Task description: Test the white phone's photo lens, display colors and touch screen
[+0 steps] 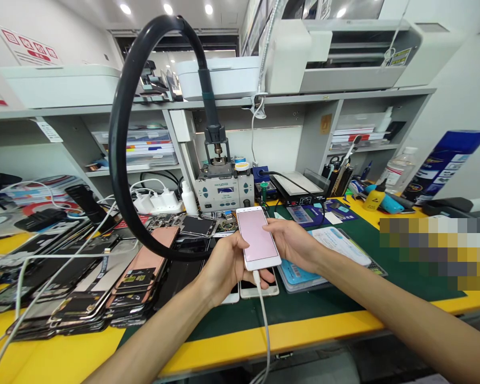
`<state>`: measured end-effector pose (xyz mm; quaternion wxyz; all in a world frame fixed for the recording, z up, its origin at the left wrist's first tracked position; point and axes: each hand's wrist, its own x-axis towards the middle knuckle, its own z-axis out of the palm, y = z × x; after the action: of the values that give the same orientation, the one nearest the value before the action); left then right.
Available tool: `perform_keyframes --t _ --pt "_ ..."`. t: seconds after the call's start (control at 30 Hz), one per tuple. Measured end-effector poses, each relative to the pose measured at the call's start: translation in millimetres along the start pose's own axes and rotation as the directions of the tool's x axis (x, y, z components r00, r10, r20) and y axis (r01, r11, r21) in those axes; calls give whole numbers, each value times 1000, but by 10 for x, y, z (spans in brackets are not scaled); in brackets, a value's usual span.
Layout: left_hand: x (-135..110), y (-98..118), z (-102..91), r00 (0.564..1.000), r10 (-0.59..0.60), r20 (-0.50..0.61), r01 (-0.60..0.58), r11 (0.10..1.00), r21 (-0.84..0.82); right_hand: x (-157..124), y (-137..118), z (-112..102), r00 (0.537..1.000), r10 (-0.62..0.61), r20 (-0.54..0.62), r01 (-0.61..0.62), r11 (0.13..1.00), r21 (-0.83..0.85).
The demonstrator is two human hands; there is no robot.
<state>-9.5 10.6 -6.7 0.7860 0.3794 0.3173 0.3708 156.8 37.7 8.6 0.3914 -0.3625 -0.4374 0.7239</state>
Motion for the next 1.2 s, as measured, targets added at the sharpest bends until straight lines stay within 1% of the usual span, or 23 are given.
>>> perform_keyframes --t 0.13,0.23,0.33,0.43,0.57,0.67,0.83,0.9,1.0,1.07,1.13,1.2 --pt "-5 5 17 1000 -9 -25 10 1000 8 -5 1 6 1000 -2 1 3 999 -37" --pt "-9 2 16 1000 -4 -21 4 1000 11 -11 0 12 1000 -3 -2 3 998 -55" --pt "-8 -5 4 1000 5 -7 -5 1000 9 -3 8 6 999 -6 -33 4 998 -61" --pt "-5 -5 -1 1000 4 -5 -4 1000 5 11 18 -16 1000 -6 -30 5 1000 -29" --pt "-6 5 8 1000 0 -15 0 1000 11 11 17 -36 1000 1 24 -1 1000 31" --pt "-16 2 3 1000 1 -16 -1 1000 28 -2 6 -19 1000 3 23 -3 1000 -15" --pt "-27 -15 -10 1000 9 -20 -9 999 34 -13 -5 13 998 23 -66 -32 991 -130" --pt "-24 -11 -2 1000 12 -28 -11 999 41 -6 -1 3 998 23 -57 -29 993 -116" --pt "-15 -1 11 1000 7 -29 -6 999 42 3 4 -20 1000 9 -5 -10 999 -41" --pt "-10 2 11 1000 4 -25 -3 999 40 0 2 -23 1000 5 17 -5 1000 -20" --pt "-9 1 7 1000 4 -23 -3 999 37 -11 -3 -15 1000 3 9 -3 999 -51" --pt "-11 -1 5 1000 3 -24 -3 1000 27 -22 -5 -3 1000 5 -24 -8 994 -108"
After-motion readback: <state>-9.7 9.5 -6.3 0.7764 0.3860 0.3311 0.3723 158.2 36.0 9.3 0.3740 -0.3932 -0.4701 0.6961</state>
